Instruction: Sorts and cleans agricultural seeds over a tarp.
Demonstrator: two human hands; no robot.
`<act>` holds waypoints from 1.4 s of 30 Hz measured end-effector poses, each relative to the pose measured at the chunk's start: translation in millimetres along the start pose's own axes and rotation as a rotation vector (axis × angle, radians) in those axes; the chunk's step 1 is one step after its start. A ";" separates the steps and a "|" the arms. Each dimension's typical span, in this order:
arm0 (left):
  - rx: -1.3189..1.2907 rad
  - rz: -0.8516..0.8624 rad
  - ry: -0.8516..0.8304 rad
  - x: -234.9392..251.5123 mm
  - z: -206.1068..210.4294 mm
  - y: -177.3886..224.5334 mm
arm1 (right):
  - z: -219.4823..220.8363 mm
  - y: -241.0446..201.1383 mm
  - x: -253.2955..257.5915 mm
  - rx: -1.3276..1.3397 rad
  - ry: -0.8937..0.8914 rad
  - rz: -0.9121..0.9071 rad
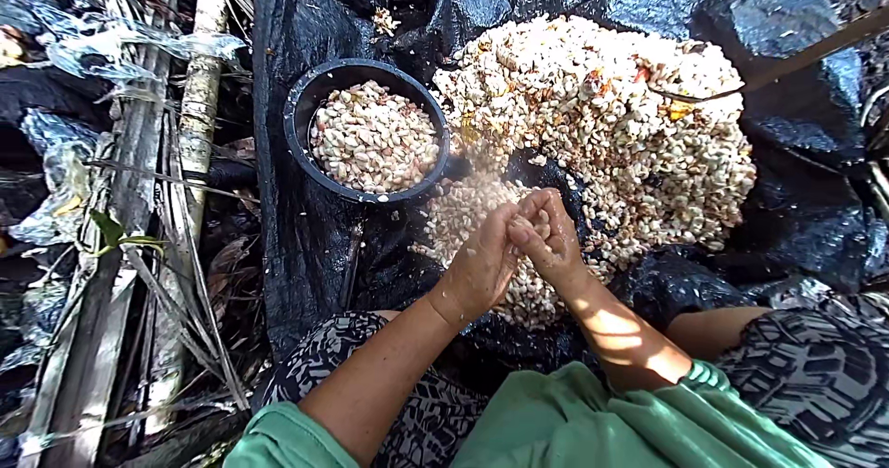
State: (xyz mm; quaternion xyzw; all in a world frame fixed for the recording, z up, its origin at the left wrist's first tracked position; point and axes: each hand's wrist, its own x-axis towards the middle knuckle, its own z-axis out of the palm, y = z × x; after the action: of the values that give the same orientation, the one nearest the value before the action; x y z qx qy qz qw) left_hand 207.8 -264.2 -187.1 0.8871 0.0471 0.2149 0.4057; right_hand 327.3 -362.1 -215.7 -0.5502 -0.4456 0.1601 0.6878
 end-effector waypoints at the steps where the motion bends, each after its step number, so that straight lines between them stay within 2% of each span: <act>1: 0.015 -0.003 0.004 -1.2 0.5 -0.2 | 0.9 1.5 -0.5 -0.006 0.011 -0.019; 3: 0.033 -0.022 0.002 -3.7 2.0 0.0 | 1.3 3.2 -0.9 -0.007 0.032 -0.027; 6: 0.059 -0.037 0.003 -3.3 3.3 2.9 | 0.7 0.0 -2.2 0.017 0.081 0.055; 9: 0.083 -0.031 0.006 -1.2 2.1 4.9 | 0.6 -1.3 -1.5 0.125 0.082 0.109; 19: 0.108 0.101 -0.018 -1.7 -0.8 7.5 | -10.3 3.1 -6.3 0.523 -0.116 0.195; 23: 0.133 0.020 -0.031 0.4 -2.7 4.8 | -3.8 5.3 -6.9 0.427 -0.034 0.234; 28: 0.155 -0.082 -0.033 1.7 6.7 4.3 | -6.5 12.7 0.5 0.174 -0.095 0.138; 35: 0.178 -0.075 -0.055 1.3 9.1 0.8 | -3.3 14.1 -1.2 0.121 -0.075 0.153; 42: 0.103 -0.089 -0.107 1.1 7.3 0.9 | 1.4 18.2 -11.2 0.132 0.113 0.177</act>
State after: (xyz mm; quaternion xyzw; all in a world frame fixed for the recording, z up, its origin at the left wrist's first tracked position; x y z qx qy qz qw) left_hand 211.7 -269.6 -190.3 0.9140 0.0756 0.1464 0.3706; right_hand 325.0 -362.9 -237.0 -0.5488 -0.3443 0.2178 0.7299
